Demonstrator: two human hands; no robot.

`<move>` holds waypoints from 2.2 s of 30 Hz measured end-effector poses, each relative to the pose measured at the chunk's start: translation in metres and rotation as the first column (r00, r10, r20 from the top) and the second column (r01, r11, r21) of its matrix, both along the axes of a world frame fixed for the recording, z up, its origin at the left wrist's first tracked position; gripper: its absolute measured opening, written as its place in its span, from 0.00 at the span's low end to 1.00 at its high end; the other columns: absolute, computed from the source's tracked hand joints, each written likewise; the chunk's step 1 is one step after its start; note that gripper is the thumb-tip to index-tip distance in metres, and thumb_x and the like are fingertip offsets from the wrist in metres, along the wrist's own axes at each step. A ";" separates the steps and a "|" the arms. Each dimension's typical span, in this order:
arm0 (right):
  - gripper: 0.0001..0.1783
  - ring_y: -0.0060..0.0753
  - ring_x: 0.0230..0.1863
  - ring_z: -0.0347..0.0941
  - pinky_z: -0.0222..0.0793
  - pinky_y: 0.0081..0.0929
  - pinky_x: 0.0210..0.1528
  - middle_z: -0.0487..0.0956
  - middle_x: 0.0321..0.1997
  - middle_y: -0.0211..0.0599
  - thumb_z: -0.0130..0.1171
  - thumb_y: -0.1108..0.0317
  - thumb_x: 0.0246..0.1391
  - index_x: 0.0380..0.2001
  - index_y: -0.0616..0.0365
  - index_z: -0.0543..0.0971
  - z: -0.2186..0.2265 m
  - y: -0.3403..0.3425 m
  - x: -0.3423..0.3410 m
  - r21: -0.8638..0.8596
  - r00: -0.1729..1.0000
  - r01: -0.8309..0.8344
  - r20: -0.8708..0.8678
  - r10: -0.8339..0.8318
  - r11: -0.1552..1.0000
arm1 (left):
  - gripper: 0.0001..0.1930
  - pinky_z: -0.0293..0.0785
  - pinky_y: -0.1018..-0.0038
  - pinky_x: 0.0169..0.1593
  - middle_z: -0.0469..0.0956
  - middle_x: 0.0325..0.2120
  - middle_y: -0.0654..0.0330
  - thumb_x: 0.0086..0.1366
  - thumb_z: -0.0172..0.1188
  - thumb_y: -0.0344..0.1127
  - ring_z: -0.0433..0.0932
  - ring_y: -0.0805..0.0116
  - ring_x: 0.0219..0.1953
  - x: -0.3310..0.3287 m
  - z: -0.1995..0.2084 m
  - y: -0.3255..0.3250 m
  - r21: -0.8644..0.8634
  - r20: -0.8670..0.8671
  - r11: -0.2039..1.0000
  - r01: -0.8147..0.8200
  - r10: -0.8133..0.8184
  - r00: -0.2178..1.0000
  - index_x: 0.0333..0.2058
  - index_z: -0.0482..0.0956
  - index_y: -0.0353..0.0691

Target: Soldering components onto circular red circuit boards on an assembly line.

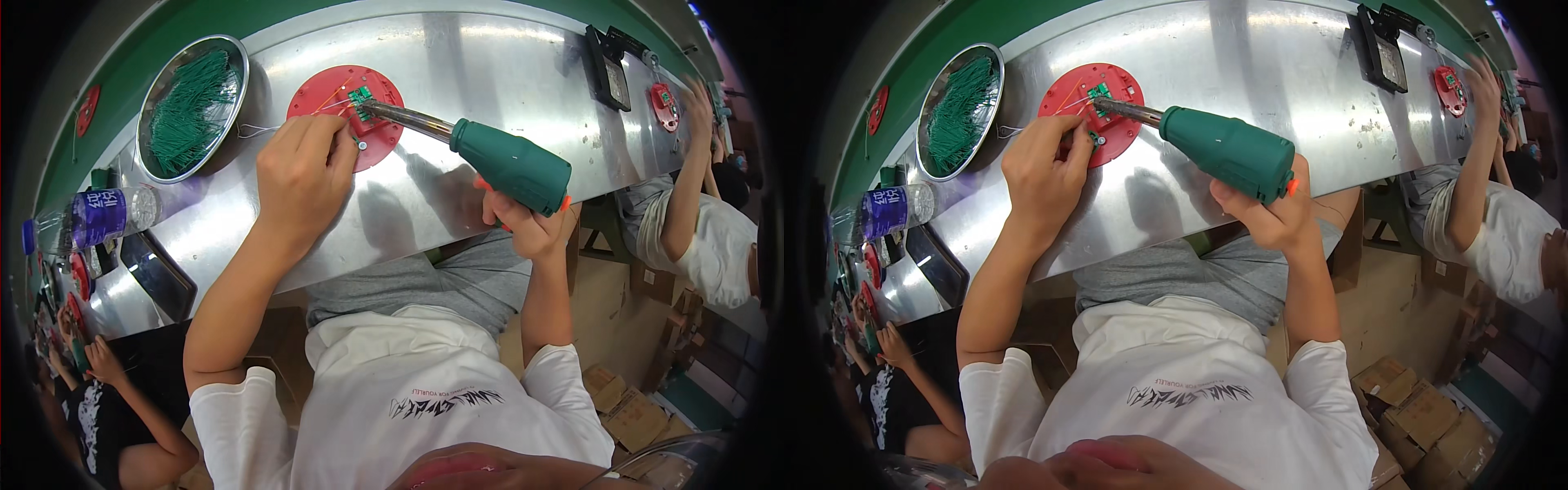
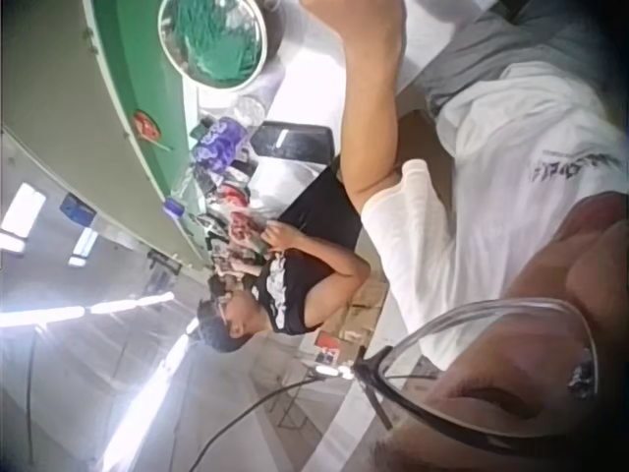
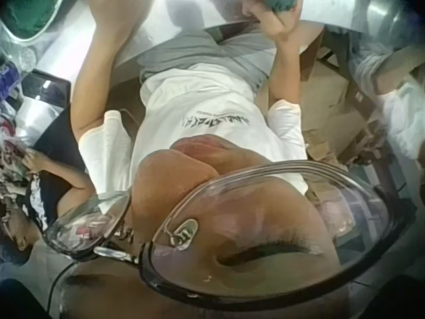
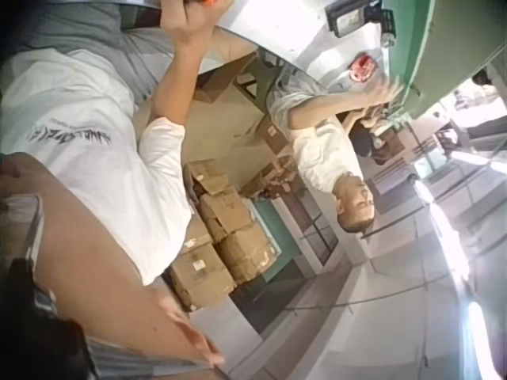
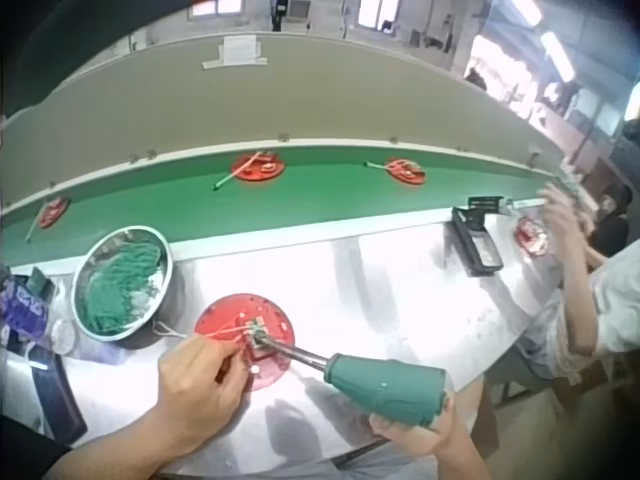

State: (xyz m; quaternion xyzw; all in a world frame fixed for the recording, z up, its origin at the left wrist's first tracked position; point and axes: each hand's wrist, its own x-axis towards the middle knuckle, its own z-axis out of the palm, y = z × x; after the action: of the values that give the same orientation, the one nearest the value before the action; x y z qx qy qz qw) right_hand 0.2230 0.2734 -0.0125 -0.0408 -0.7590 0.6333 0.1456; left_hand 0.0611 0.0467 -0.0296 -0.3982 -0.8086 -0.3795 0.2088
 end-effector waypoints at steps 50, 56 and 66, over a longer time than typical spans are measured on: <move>0.30 0.36 0.17 0.74 0.69 0.27 0.17 0.78 0.43 0.60 0.55 0.61 0.62 0.60 0.73 0.67 -0.009 0.025 0.005 -0.145 0.991 0.039 -0.120 -0.057 0.989 | 0.04 0.74 0.63 0.30 0.77 0.24 0.54 0.56 0.65 0.25 0.78 0.55 0.25 0.001 0.000 0.001 -0.038 0.039 0.999 0.005 -0.004 0.999 0.31 0.81 0.36; 0.22 0.33 0.18 0.74 0.69 0.26 0.20 0.80 0.42 0.53 0.55 0.67 0.62 0.55 0.73 0.72 -0.004 0.044 0.007 -0.287 0.966 0.152 -0.161 -0.204 0.946 | 0.04 0.74 0.63 0.30 0.78 0.25 0.54 0.56 0.66 0.25 0.78 0.55 0.26 0.001 0.001 0.002 -0.047 0.048 0.999 -0.005 0.007 0.999 0.32 0.82 0.37; 0.22 0.33 0.17 0.73 0.67 0.26 0.16 0.79 0.41 0.57 0.53 0.62 0.64 0.51 0.74 0.72 -0.006 0.077 0.011 -0.322 0.922 0.277 -0.175 -0.345 0.905 | 0.14 0.76 0.68 0.34 0.78 0.31 0.51 0.49 0.73 0.28 0.79 0.54 0.31 -0.008 0.019 0.004 -0.018 0.026 0.999 -0.041 0.041 0.999 0.36 0.81 0.35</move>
State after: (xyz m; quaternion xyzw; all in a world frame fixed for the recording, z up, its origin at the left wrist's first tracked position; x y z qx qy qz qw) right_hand 0.2345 0.3507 -0.0181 -0.1101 -0.6194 0.7067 0.3238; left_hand 0.0526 0.0509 -0.0103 -0.3783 -0.8226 -0.3732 0.2025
